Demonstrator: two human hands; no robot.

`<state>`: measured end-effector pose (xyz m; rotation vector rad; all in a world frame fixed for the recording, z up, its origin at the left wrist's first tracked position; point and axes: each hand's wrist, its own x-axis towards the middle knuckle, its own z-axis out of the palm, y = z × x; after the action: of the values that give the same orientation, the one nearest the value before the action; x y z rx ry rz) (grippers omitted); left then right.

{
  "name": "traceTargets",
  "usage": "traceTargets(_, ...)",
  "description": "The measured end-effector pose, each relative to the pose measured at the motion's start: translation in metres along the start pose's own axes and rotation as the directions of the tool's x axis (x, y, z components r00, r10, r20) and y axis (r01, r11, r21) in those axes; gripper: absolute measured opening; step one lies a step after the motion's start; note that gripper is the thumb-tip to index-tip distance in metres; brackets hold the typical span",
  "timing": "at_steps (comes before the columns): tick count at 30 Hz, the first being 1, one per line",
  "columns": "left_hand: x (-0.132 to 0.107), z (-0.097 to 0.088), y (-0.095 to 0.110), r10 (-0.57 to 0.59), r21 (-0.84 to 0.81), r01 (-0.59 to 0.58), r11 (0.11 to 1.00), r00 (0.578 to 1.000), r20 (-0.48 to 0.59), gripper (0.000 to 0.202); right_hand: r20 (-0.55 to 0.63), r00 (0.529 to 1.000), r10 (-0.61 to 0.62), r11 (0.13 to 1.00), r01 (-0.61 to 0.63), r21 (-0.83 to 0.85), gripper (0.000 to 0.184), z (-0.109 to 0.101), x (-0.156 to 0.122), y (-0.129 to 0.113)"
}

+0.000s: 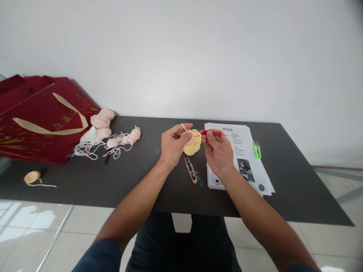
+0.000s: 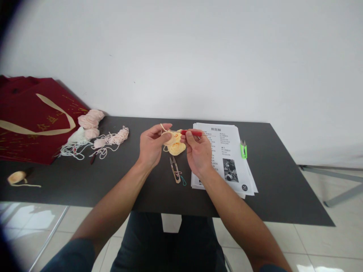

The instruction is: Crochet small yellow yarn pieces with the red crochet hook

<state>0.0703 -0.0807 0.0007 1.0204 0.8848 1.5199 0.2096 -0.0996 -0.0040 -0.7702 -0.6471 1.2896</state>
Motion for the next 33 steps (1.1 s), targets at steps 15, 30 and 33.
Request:
traceTargets(15, 0.002, -0.003, 0.002, -0.028, -0.093, 0.029, 0.995, 1.0, 0.006, 0.074, -0.038, 0.938, -0.343, 0.925, 0.331, -0.186, 0.013, 0.006, -0.011, 0.005)
traceTargets(30, 0.003, -0.003, 0.009, -0.055, -0.094, 0.058, 0.994, 0.998, 0.035, 0.079, 0.06, 0.979, -0.194, 0.977, 0.199, -0.081, 0.013, 0.004, -0.003, 0.004)
traceTargets(33, 0.003, -0.005, 0.007, 0.011, 0.028, -0.013, 1.0, 0.999, 0.045, 0.078, 0.048, 0.972, -0.229, 0.965, 0.233, -0.118, 0.013, 0.005, -0.006, 0.004)
